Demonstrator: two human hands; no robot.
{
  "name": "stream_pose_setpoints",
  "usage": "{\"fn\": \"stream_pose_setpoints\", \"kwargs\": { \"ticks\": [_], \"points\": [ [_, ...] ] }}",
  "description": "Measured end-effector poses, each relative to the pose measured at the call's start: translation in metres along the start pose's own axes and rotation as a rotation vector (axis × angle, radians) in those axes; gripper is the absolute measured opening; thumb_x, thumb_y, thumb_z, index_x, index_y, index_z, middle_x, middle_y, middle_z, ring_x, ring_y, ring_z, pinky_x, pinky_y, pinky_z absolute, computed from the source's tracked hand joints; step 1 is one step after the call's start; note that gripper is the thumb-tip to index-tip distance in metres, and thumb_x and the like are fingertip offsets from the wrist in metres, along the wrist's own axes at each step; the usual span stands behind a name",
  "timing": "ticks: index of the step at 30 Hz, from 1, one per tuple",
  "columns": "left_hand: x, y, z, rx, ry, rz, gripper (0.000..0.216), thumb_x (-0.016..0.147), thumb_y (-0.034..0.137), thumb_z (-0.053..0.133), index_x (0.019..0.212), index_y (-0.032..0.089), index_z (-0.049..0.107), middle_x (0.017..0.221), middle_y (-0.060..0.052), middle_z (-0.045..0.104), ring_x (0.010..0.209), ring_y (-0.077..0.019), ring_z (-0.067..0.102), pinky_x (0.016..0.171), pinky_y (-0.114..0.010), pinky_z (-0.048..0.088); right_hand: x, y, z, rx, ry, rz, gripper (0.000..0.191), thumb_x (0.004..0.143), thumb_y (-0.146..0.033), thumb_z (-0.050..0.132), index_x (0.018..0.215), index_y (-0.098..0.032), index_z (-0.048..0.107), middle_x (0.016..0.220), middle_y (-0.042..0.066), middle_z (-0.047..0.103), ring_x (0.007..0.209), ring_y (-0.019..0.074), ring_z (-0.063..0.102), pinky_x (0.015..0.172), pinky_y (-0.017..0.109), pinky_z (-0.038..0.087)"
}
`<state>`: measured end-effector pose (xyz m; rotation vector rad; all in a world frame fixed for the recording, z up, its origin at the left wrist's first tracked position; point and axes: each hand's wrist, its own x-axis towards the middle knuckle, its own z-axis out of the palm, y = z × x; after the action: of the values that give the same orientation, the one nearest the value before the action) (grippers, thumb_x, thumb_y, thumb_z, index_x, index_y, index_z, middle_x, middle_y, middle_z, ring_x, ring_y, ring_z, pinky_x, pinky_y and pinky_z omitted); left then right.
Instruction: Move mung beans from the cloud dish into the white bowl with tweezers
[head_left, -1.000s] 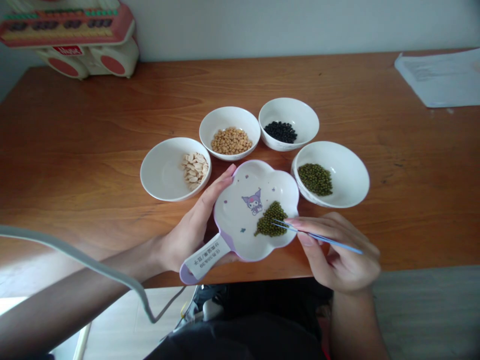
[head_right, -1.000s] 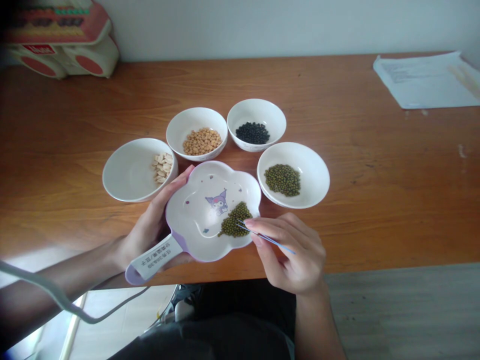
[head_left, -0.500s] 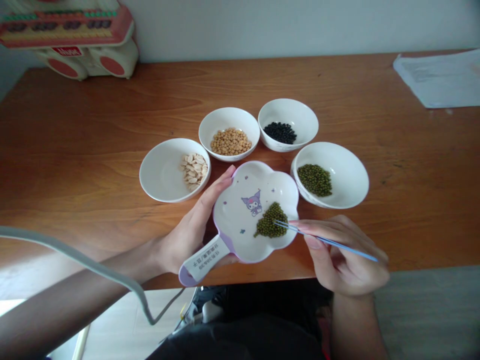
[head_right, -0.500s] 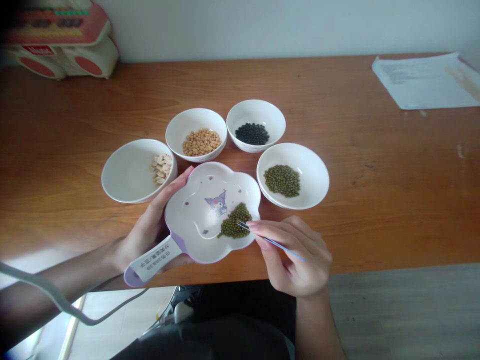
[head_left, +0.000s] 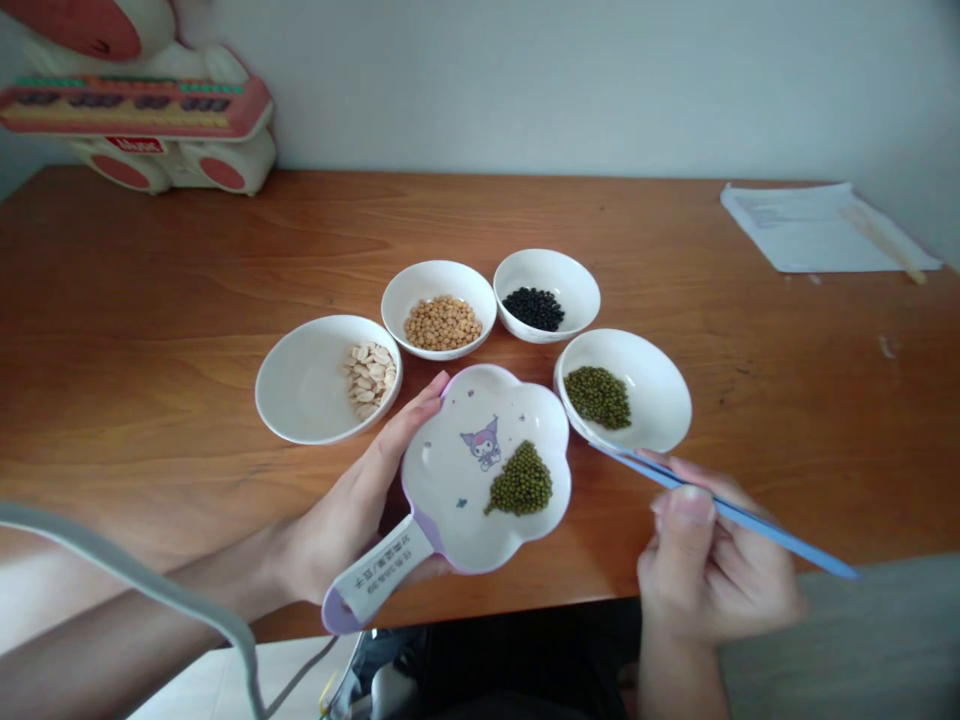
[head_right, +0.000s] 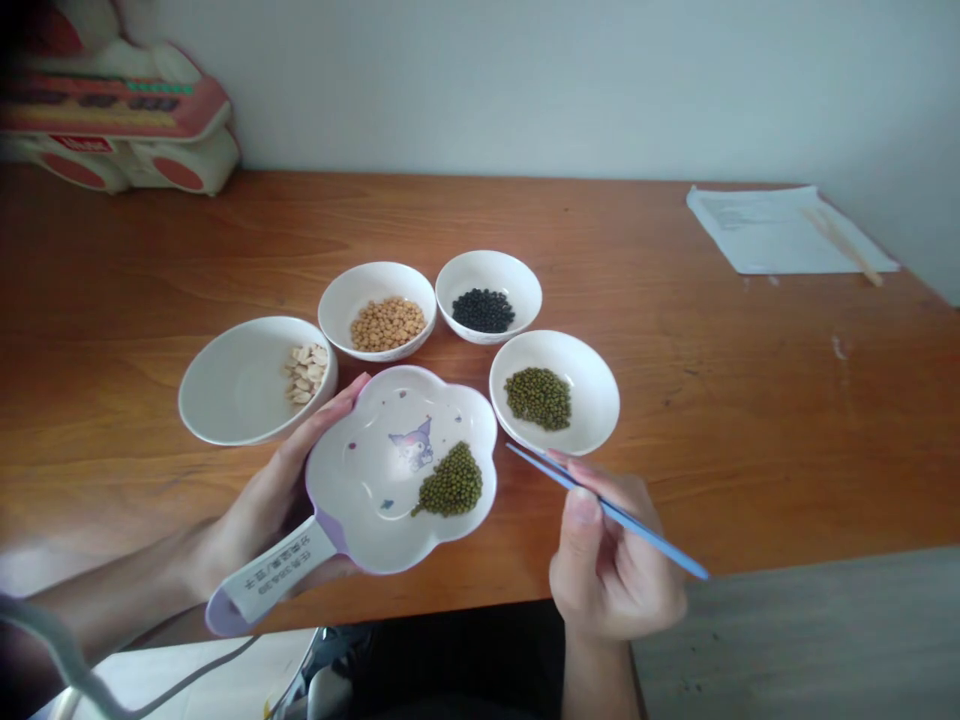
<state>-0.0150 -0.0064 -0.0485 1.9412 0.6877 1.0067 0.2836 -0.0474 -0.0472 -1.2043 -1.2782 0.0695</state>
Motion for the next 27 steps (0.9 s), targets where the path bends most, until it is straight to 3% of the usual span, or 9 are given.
{"fn": "stream_pose_setpoints", "kwargs": {
  "ticks": [4, 7, 13, 21, 27],
  "points": [
    [0.001, -0.001, 0.001, -0.015, -0.002, 0.012, 0.142, 0.069, 0.043, 0.106, 0.179, 0.033, 0.018, 0.188, -0.005, 0.014, 0.172, -0.0471, 0.02, 0.144, -0.065, 0.014, 0.008, -0.002, -0.006, 0.014, -0.38, -0.175, 0.036, 0.091, -0.004, 0.072, 0.119, -0.024, 0.081, 0.103, 0.006, 0.086, 0.08, 0.0234, 0.081, 0.064, 0.035, 0.064],
    [0.001, -0.002, 0.0, -0.026, -0.007, 0.01, 0.143, 0.069, 0.043, 0.107, 0.179, 0.033, 0.017, 0.188, -0.006, 0.012, 0.172, -0.0474, 0.018, 0.143, -0.066, 0.013, 0.013, -0.004, -0.005, 0.021, -0.516, -0.218, 0.04, 0.089, -0.003, 0.072, 0.122, -0.024, 0.079, 0.105, 0.005, 0.087, 0.079, 0.0212, 0.082, 0.065, 0.033, 0.065],
    [0.003, -0.001, -0.001, -0.029, -0.03, 0.031, 0.144, 0.069, 0.039, 0.107, 0.179, 0.034, 0.015, 0.188, -0.007, 0.014, 0.172, -0.0481, 0.019, 0.142, -0.069, 0.018, 0.015, -0.005, -0.002, 0.036, -0.55, -0.231, 0.038, 0.09, -0.001, 0.072, 0.121, -0.022, 0.078, 0.103, 0.006, 0.087, 0.078, 0.0197, 0.081, 0.065, 0.032, 0.064],
    [0.002, -0.002, -0.001, -0.052, -0.027, 0.014, 0.139, 0.073, 0.049, 0.104, 0.179, 0.035, 0.016, 0.189, -0.007, 0.012, 0.172, -0.0482, 0.015, 0.142, -0.07, 0.016, 0.015, -0.005, -0.003, 0.012, -0.56, -0.231, 0.038, 0.09, -0.001, 0.071, 0.121, -0.023, 0.079, 0.104, 0.005, 0.087, 0.077, 0.0199, 0.081, 0.063, 0.033, 0.064],
    [0.001, -0.001, -0.001, -0.03, -0.021, 0.015, 0.141, 0.07, 0.038, 0.106, 0.179, 0.035, 0.016, 0.189, -0.006, 0.014, 0.172, -0.0481, 0.016, 0.142, -0.069, 0.018, 0.014, -0.004, -0.006, 0.023, -0.539, -0.246, 0.038, 0.088, 0.003, 0.071, 0.118, -0.02, 0.079, 0.103, 0.005, 0.087, 0.079, 0.0197, 0.08, 0.067, 0.033, 0.062]
  ]
}}
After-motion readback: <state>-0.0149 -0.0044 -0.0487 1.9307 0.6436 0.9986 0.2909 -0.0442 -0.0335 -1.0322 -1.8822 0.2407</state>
